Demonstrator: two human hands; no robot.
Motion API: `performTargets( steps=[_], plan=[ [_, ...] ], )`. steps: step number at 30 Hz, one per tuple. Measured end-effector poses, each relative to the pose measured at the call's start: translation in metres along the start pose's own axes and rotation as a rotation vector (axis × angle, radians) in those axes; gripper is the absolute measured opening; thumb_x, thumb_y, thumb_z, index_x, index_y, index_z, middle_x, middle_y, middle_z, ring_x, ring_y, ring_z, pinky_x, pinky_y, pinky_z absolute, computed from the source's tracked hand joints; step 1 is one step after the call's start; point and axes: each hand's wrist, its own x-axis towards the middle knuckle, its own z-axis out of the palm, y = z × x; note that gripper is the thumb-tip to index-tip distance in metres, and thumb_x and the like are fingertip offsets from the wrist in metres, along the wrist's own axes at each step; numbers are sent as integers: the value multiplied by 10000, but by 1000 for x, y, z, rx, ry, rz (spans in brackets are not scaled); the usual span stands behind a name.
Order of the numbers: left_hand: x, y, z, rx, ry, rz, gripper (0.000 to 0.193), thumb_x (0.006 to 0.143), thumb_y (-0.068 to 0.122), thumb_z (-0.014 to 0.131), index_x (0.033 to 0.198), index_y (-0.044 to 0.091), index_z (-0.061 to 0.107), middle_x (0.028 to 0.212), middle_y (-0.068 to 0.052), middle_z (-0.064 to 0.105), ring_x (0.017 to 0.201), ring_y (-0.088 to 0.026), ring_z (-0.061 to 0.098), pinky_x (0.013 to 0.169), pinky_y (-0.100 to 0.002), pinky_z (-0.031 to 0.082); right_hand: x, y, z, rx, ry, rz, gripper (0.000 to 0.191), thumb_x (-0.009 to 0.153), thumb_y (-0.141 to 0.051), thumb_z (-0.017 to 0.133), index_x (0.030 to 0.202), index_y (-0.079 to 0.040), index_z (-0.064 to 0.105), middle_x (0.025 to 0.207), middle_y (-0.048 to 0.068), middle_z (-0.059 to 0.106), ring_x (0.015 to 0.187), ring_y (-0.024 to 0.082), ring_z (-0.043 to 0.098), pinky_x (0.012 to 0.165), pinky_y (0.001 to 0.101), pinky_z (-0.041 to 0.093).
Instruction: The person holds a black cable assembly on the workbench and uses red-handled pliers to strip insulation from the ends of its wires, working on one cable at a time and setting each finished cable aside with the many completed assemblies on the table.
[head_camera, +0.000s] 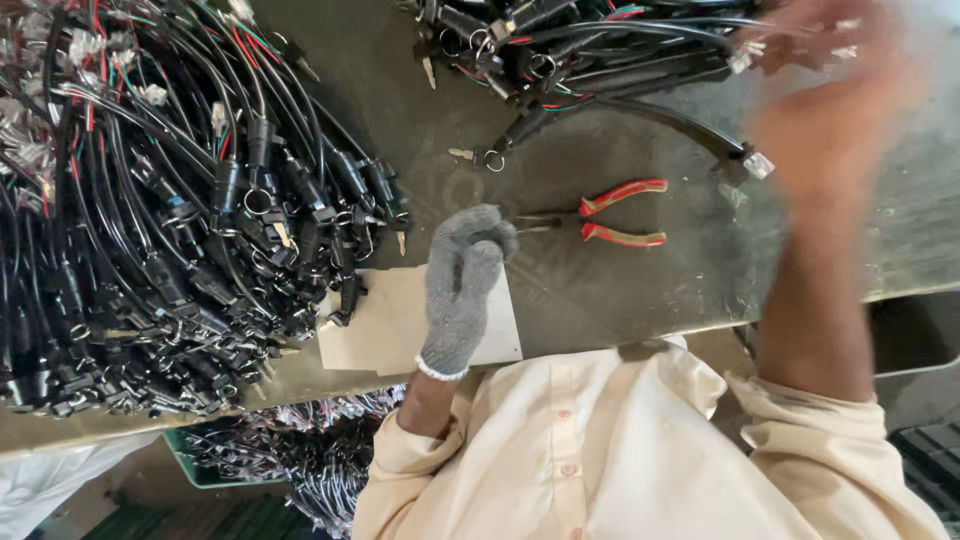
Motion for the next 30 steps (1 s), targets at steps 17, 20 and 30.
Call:
performTargets(
  steps=[17, 20, 30],
  plan=[
    [46, 63, 18, 1021, 140, 768, 612, 966, 324, 830, 1418, 68, 507, 1426, -161, 536, 1351, -373, 523, 1196, -475, 444, -11, -73, -49, 665, -17, 112, 95, 1077, -42, 685, 1139, 20, 721, 886, 88, 683, 716, 158, 624, 629, 256, 441],
    [63, 68, 27, 872, -40, 702, 743, 882, 425, 873, 1422, 67, 509, 1443, -151, 543, 1378, -358, 532, 1197, -433, 446, -25, -71, -58, 856, 50, 214, 172, 1080, -114, 629, 1092, 44, 696, 903, 108, 666, 703, 114, 628, 629, 235, 443],
    [67, 50, 57, 629, -216, 325, 500, 907, 258, 856, 1340, 153, 629, 1259, -70, 706, 964, -177, 752, 901, -304, 605, -73, -52, -21, 1407, 206, 666, 326, 1150, -254, 692, 1168, 69, 658, 827, 77, 612, 635, 88, 499, 567, 202, 355]
  ],
)
